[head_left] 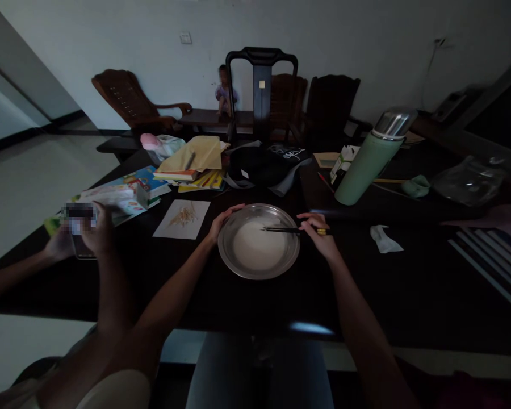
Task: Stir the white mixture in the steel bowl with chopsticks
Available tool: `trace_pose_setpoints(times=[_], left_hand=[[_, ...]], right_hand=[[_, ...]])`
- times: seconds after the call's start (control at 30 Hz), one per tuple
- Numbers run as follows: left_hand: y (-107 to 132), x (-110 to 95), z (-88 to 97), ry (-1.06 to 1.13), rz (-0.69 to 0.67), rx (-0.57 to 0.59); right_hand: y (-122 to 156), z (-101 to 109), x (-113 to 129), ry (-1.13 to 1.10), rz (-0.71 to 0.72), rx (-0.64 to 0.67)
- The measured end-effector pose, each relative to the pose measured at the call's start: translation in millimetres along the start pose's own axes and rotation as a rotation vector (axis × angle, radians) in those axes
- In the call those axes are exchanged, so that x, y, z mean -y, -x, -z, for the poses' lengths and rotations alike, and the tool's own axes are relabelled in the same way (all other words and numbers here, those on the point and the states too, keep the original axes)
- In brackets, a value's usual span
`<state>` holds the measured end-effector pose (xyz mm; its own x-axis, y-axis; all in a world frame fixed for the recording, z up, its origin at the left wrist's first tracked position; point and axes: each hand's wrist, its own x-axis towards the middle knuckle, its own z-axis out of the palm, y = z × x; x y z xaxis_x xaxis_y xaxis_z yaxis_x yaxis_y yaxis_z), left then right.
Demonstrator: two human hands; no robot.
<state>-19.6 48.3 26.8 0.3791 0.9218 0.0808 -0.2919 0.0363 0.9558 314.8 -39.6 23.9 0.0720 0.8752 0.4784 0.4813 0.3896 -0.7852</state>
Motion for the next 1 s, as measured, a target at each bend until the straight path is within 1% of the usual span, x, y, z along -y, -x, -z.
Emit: trace_pose_setpoints(times=[0.03,0.07,0.1,0.2,0.27,0.33,0.43,0.5,0.57,0.6,0.63,0.67,0.73,0.77,0.83,0.87,0.9,0.93,1.0], left_hand=[[-8.9,12.2,-14.3,0.004,0.006,0.003],[-15.6,21.2,-22.3,0.009,0.008,0.004],[-20.0,27.0,-25.1,0.014,0.01,0.004],[-22.9,30.3,-16.5,0.027,0.026,0.016],[-21.4,28.1,-9.5,0.028,0.036,0.025],[-21.3,27.5,-8.0,0.012,0.024,0.016],[-25.1,32.0,-16.8,-0.016,-0.01,-0.017],[-26.7,34.3,-24.6,-0.024,-0.012,-0.027],[-22.0,28.7,-25.3,-0.035,-0.005,-0.029],[-16.2,20.8,-20.5,-0.048,0.007,-0.029],[-7.7,8.8,-11.3,-0.064,0.02,-0.029],[2.9,-7.0,2.2,-0.092,0.04,-0.03],[27.6,-46.8,38.4,-0.15,0.063,-0.036],[39.8,-67.7,58.3,-0.172,0.061,-0.037],[59.2,-103.2,93.1,-0.196,0.045,-0.029],[65.3,-115.2,105.9,-0.195,0.032,-0.036],[69.0,-122.8,115.2,-0.194,0.02,-0.041],[70.6,-126.2,121.5,-0.19,0.003,-0.048],[69.9,-124.1,128.1,-0.189,-0.035,-0.064]], right_hand=[[0.1,3.5,-0.4,-0.033,-0.007,-0.035],[0.4,6.2,-0.3,-0.075,-0.016,-0.054],[0.8,7.5,0.2,-0.117,-0.026,-0.05],[2.4,1.5,3.0,-0.17,-0.019,0.061],[2.5,-6.8,3.7,-0.118,0.009,0.131],[1.7,-11.6,2.4,-0.038,0.027,0.142],[-0.1,-5.7,-1.4,0.011,0.02,0.048],[-0.5,3.3,-2.7,-0.033,0.002,-0.053],[0.2,9.2,-1.7,-0.117,-0.021,-0.092],[0.9,9.5,-0.4,-0.156,-0.028,-0.071],[1.7,7.7,1.2,-0.182,-0.029,-0.024],[2.5,4.2,3.0,-0.192,-0.025,0.042],[3.5,-5.4,5.9,-0.165,-0.004,0.151],[3.6,-9.9,6.6,-0.143,0.009,0.175],[3.4,-14.5,6.4,-0.118,0.014,0.152],[3.1,-13.9,5.6,-0.126,0.001,0.113],[2.8,-11.6,4.6,-0.148,-0.026,0.067],[2.7,-8.0,3.7,-0.183,-0.065,0.018],[3.1,-0.1,3.5,-0.274,-0.157,-0.057]])
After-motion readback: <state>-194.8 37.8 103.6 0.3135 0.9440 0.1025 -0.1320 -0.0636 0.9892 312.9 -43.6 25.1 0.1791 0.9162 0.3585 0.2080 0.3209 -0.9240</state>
